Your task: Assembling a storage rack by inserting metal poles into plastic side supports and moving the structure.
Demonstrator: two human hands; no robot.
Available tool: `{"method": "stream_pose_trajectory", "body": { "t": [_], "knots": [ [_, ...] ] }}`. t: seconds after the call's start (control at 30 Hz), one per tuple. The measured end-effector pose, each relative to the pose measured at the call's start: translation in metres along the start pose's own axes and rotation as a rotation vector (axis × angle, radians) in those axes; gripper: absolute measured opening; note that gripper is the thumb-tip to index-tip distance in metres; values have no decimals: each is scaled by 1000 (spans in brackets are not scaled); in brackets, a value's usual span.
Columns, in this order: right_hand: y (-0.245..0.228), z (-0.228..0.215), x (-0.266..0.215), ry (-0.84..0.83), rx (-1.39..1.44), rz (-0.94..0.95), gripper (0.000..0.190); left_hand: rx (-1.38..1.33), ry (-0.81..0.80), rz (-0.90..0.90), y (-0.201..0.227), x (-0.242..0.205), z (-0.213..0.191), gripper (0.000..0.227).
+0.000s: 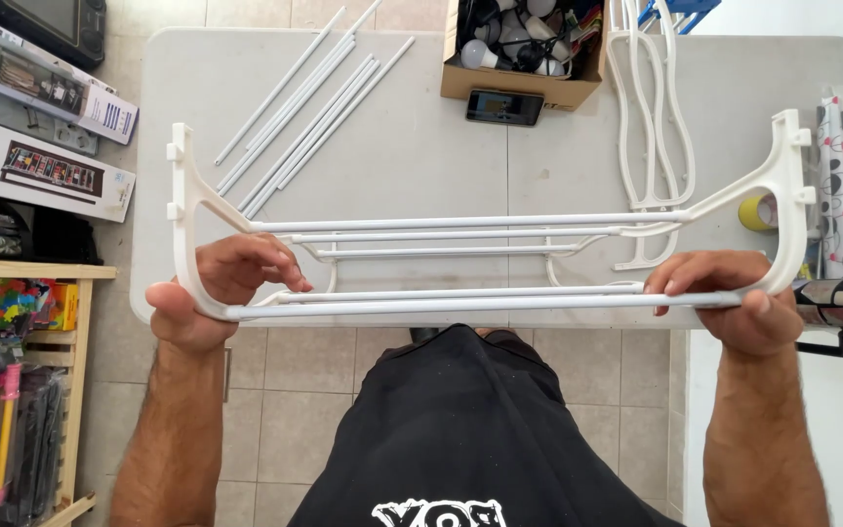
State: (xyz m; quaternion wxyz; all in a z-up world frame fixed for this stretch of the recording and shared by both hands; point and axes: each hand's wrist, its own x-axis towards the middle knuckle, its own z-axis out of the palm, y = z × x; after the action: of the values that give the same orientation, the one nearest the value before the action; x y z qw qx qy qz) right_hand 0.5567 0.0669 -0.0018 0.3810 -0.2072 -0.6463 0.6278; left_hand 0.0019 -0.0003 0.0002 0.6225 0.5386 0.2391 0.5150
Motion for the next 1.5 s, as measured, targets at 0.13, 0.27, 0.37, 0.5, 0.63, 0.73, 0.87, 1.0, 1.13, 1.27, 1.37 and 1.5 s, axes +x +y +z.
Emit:
{"method": "stream_pose_trajectory", "body": {
  "t": [0.13,0.27,0.37,0.5,0.63,0.73,0.87,1.0,1.13,1.27,1.37,1.5],
  "knots": [
    [8,0,-10,184,42,44,70,38,418,96,-22,-15,8,98],
    [24,8,-10,127,111,-50,87,-169,772,241,-29,-20,1,65],
    [50,12,-9,505,457,-195,63,-123,1065,144,-52,-19,-22,31],
    [79,0,-13,827,126,82,50,213,550,-107,-71,-15,-39,57],
    [68,-16,1,456,6,112,58,376,499,-106,-81,-11,-54,72],
    [92,-36,3,549,-101,-4,47,553,510,16,-53,4,-27,59],
    [48,-36,-1,502,-53,-116,34,342,463,180,-7,-8,-18,53],
    [-30,1,22,120,-6,-218,55,586,97,293,65,3,19,72],
    [-49,-4,13,-14,-227,-184,69,365,-93,215,81,-1,30,67],
    [-52,12,5,4,-194,-126,64,392,-2,147,87,-8,52,70],
    [-45,14,2,50,-157,-139,60,453,26,165,81,-6,52,71],
    [-36,12,2,97,-84,-106,53,446,106,150,72,-13,52,65]
  ]
}}
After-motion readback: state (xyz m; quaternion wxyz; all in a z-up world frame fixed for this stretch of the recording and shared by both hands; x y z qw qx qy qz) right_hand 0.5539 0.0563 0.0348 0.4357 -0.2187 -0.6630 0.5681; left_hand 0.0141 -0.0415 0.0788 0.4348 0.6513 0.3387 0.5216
